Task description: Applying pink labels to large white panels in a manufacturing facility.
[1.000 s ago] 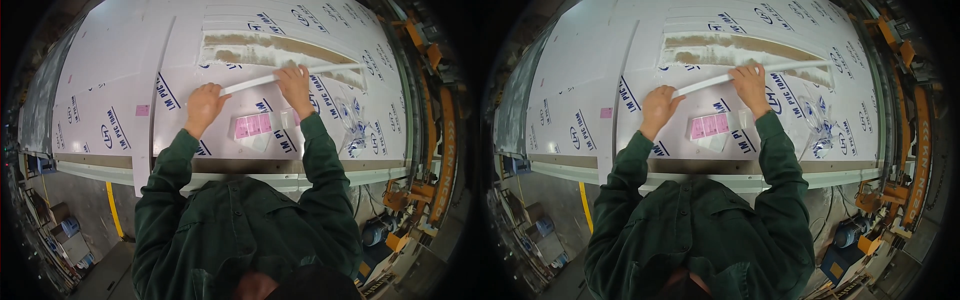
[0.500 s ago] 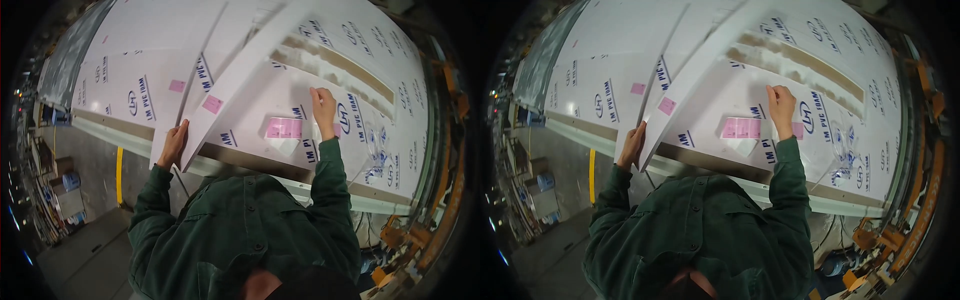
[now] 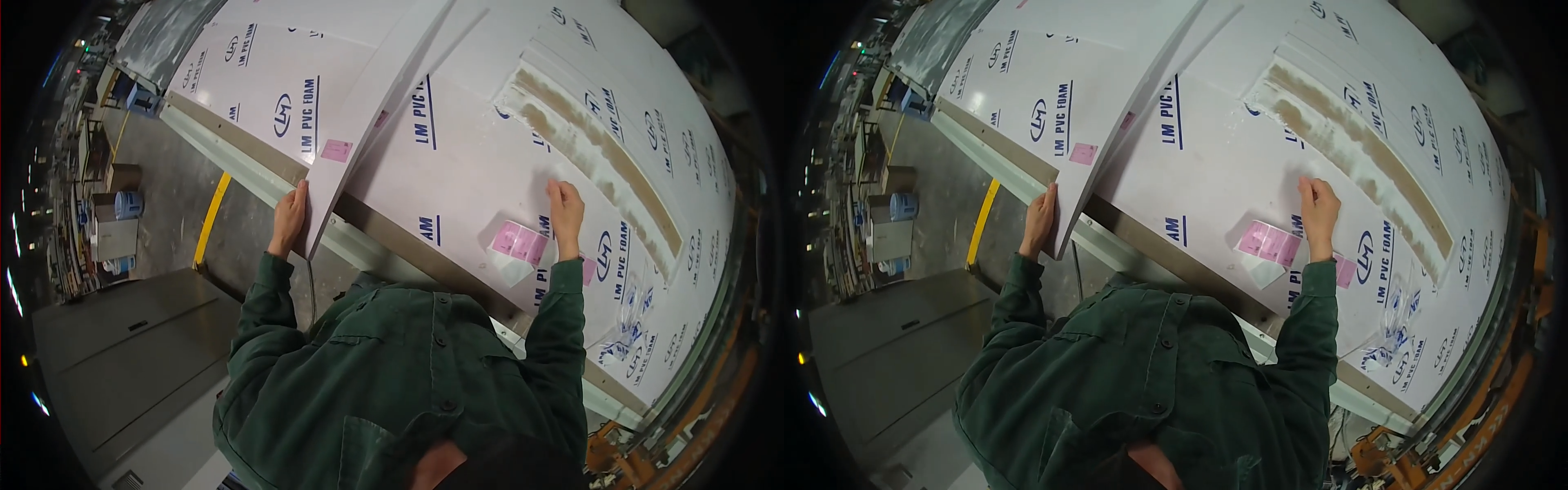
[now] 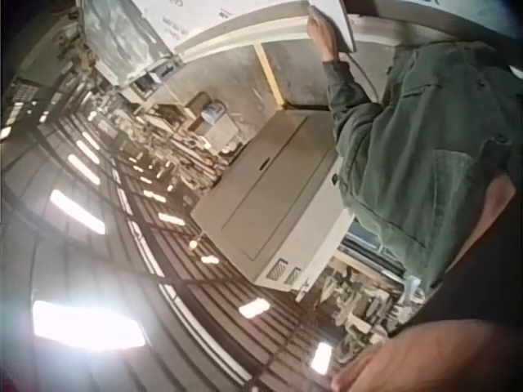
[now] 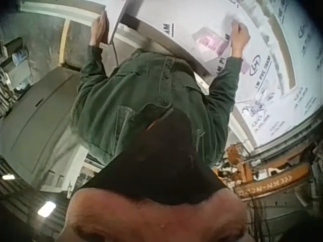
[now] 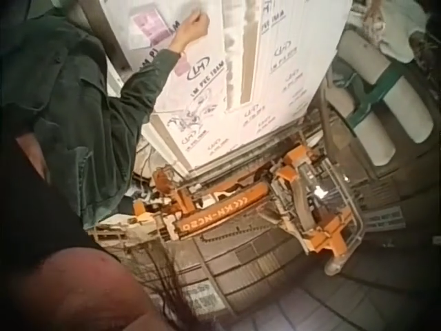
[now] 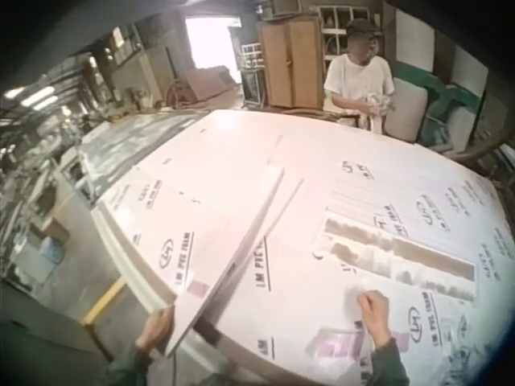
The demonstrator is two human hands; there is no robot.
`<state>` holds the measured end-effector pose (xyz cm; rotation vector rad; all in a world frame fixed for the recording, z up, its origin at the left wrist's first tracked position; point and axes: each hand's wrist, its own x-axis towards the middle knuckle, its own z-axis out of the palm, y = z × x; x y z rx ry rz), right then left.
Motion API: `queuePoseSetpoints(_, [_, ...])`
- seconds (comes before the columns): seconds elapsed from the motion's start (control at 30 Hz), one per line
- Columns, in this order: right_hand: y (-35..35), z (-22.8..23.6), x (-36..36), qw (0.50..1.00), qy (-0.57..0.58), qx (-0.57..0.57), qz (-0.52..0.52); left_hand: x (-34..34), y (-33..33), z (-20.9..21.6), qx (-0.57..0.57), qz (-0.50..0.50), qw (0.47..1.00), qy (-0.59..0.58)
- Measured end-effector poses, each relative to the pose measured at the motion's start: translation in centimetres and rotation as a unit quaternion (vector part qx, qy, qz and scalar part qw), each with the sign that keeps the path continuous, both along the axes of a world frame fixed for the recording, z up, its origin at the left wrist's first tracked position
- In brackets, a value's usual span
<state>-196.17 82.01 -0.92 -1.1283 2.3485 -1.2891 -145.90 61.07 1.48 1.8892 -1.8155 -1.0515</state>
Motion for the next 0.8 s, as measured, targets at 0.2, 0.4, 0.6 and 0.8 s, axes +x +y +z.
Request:
queuePoseSetpoints(0.2, [-2.6, 0.0, -0.3, 0.999, -0.002, 0.009, 0.035, -0.8, -0.6, 1.7, 0.021, -0.053, 0.998, 0.027])
queuePoseSetpoints(0.4, [-6.2, 0.8, 1.7, 0.996, -0.023, -0.003, 0.089, -2.1, 1.0, 3.1, 0.584, -0.045, 0.48, 0.653])
queuePoseSetpoints(0.6, [-9.0, 1.7, 4.6, 0.979, -0.017, 0.012, 0.201, -4.4, 2.8, 1.3, 0.627, -0.077, 0.313, 0.709])
queuePoseSetpoints(0.8, [-9.2, 1.7, 5.1, 0.977, -0.021, 0.049, 0.205, -5.1, 3.5, 1.8, 0.628, -0.091, 0.271, 0.724])
